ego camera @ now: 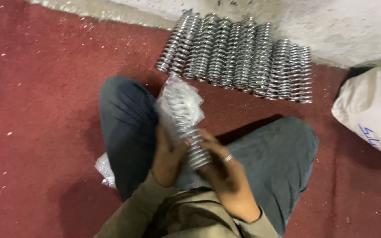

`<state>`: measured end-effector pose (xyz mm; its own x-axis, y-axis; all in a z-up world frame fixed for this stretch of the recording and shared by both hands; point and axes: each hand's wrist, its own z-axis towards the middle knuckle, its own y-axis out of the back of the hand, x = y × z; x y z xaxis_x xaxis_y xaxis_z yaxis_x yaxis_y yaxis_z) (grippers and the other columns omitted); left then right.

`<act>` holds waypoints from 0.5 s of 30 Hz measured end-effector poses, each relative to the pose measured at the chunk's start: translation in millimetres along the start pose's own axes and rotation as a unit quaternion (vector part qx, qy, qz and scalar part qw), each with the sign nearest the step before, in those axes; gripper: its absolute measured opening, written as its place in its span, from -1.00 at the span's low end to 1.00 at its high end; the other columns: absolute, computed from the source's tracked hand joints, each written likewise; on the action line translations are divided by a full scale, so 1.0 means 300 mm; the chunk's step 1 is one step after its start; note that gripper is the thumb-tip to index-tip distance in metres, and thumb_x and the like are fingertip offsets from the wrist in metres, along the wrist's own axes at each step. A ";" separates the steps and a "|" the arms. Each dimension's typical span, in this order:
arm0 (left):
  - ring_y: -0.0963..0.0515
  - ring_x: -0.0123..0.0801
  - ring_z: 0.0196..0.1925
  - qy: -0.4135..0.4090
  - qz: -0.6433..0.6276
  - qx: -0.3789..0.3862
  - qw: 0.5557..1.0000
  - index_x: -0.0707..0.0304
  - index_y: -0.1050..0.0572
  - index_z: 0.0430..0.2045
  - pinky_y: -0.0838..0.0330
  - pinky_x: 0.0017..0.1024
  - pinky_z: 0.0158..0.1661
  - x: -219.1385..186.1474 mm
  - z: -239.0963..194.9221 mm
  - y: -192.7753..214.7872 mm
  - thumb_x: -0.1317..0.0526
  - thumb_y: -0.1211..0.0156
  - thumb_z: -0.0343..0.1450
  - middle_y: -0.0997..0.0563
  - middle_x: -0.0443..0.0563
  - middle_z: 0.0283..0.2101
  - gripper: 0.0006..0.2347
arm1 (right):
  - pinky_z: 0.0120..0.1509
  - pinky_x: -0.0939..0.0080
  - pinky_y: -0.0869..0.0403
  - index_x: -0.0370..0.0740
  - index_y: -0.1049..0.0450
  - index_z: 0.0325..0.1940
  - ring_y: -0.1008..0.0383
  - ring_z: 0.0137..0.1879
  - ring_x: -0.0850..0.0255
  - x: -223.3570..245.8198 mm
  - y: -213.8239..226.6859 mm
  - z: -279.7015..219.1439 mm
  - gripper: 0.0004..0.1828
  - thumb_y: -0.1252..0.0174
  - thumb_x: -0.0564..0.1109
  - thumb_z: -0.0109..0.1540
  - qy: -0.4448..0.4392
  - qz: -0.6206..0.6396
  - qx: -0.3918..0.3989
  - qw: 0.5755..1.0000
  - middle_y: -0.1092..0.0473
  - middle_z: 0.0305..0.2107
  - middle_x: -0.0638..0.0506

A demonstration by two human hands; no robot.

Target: The person sits on the floor and places metal springs into individual plastic bags, then places the bagged springs into a growing stack to the side.

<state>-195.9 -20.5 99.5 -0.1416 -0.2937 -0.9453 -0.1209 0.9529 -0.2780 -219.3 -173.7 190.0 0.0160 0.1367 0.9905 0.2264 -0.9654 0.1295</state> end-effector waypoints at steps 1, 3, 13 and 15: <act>-0.39 -0.26 0.27 -0.006 0.003 -0.004 1.000 0.23 -0.06 0.39 -0.25 -0.36 0.30 -0.088 0.027 0.037 0.11 -0.26 0.37 -0.35 0.15 0.32 -0.30 | 0.48 0.04 -0.36 -0.16 -0.40 0.19 -0.26 0.54 -0.07 0.012 0.007 0.016 -0.53 -0.16 -0.43 0.23 0.006 0.003 0.004 1.000 -0.26 0.39 -0.28; -0.43 -0.37 0.20 -0.157 0.118 -0.175 0.965 0.21 -0.17 0.37 -0.49 -0.43 0.12 -0.267 0.061 0.103 0.26 -0.37 0.16 -0.37 0.06 0.28 -0.21 | 0.58 0.02 -0.22 -0.15 -0.43 0.28 -0.34 0.48 0.04 0.042 0.026 0.036 -0.49 -0.21 -0.31 0.22 0.040 -0.131 0.001 0.991 -0.35 0.34 -0.15; -0.17 0.49 0.49 0.058 0.425 -0.445 0.786 -0.06 0.47 0.45 0.08 0.01 0.50 0.330 0.288 1.177 0.19 -0.26 0.35 0.17 0.13 0.64 -0.05 | 0.16 -0.35 -0.54 -0.02 -0.18 0.59 -0.02 0.59 -0.50 -0.417 0.539 0.508 -0.01 -0.42 -0.29 0.11 0.082 -0.527 -0.078 0.842 0.33 0.54 -0.30; 0.20 -0.26 0.68 0.212 0.511 -0.472 0.686 0.28 0.42 0.47 0.11 0.08 0.47 0.369 0.366 1.216 -0.04 -0.40 0.49 0.31 0.07 0.62 -0.01 | 0.20 -0.47 -0.36 -0.12 -0.28 0.41 -0.22 0.35 -0.54 -0.448 0.558 0.550 -0.17 -0.44 -0.30 0.09 0.092 -0.540 -0.065 0.834 0.00 0.46 -0.36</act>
<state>-147.7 302.7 -125.3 -0.8753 0.3059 -0.3744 -0.3005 0.2626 0.9169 -22.9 -317.1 71.0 -0.2814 0.9172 0.2821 -0.0955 -0.3192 0.9428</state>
